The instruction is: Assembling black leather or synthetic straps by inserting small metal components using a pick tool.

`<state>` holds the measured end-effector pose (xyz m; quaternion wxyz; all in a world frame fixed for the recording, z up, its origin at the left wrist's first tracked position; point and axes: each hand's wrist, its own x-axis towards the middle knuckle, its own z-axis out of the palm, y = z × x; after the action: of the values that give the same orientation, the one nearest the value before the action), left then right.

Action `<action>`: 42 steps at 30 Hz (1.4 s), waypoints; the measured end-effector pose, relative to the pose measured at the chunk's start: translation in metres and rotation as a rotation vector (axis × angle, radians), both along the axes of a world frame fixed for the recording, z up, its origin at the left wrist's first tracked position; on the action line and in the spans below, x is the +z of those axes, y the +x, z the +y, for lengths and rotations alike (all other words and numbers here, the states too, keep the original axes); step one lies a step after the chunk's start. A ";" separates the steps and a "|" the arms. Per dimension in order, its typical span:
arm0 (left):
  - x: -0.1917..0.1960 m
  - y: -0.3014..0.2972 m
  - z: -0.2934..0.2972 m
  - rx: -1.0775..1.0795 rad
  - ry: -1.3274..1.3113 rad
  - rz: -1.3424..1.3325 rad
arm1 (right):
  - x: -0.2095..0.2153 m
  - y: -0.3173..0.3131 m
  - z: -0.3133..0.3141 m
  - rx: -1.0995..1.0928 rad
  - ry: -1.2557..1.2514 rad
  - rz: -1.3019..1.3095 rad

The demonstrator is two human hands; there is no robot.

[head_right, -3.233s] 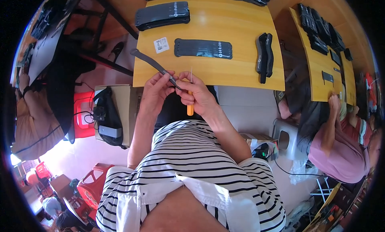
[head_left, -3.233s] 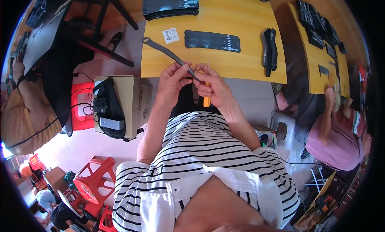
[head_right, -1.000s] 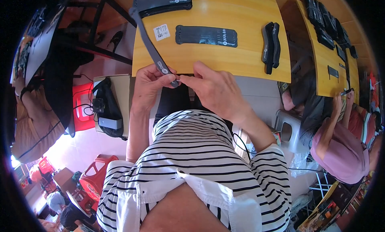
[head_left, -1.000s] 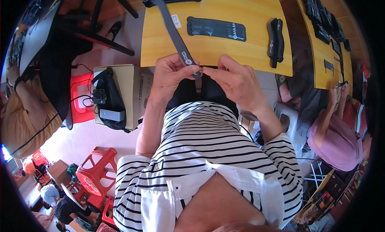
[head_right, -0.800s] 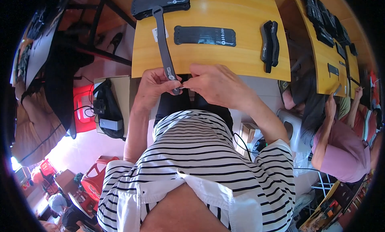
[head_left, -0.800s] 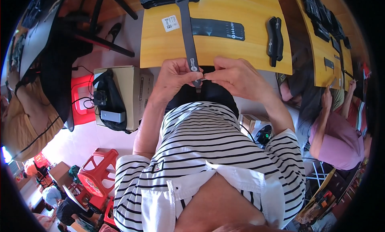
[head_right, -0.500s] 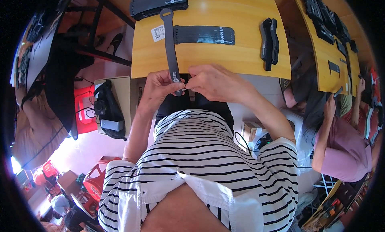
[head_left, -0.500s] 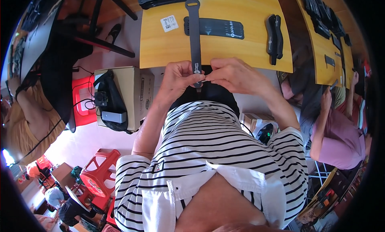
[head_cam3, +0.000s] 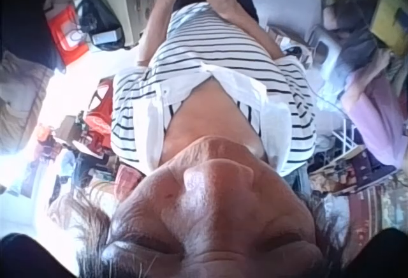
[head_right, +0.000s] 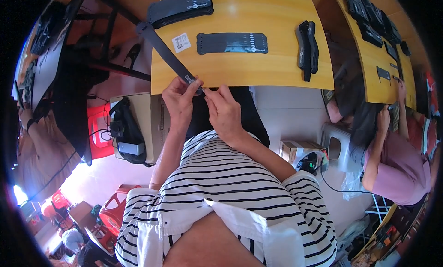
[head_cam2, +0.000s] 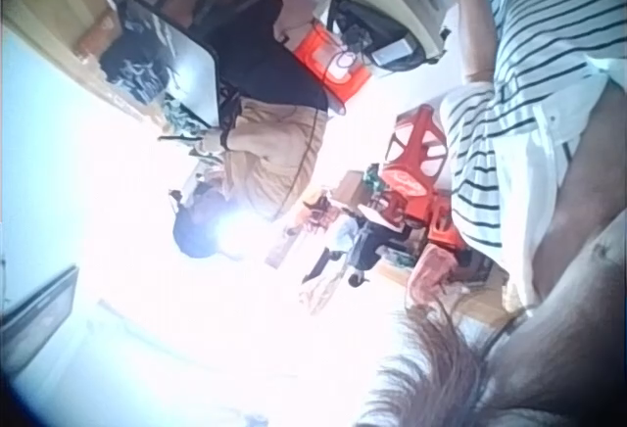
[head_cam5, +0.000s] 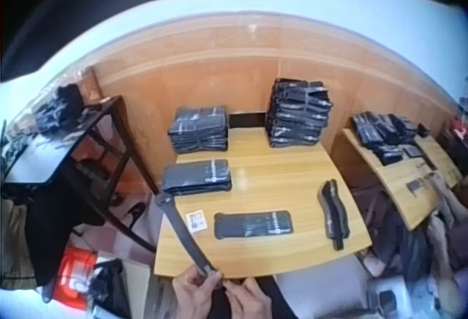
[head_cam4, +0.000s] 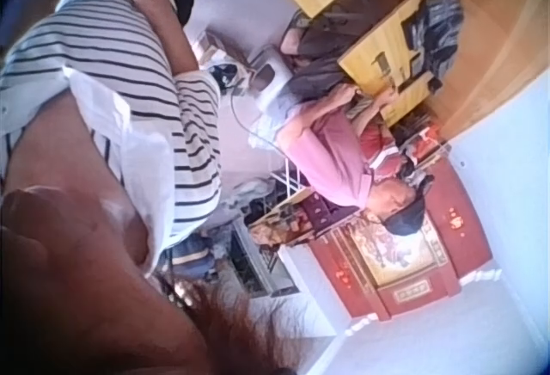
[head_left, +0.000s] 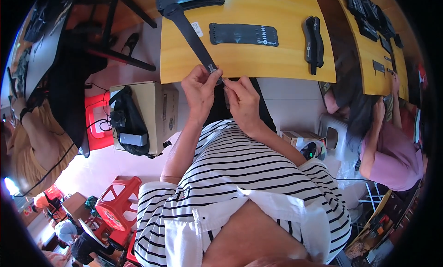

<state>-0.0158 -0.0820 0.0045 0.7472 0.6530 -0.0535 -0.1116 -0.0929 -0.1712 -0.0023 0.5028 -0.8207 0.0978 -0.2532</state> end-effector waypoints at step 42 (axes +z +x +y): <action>0.007 0.038 -0.001 0.057 0.027 0.118 | 0.000 0.040 -0.004 0.011 -0.177 -0.102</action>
<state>0.0222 -0.0830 0.0117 0.7432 0.6564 0.0108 -0.1296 -0.0533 -0.1756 -0.0019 0.4340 -0.8484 0.0446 -0.2997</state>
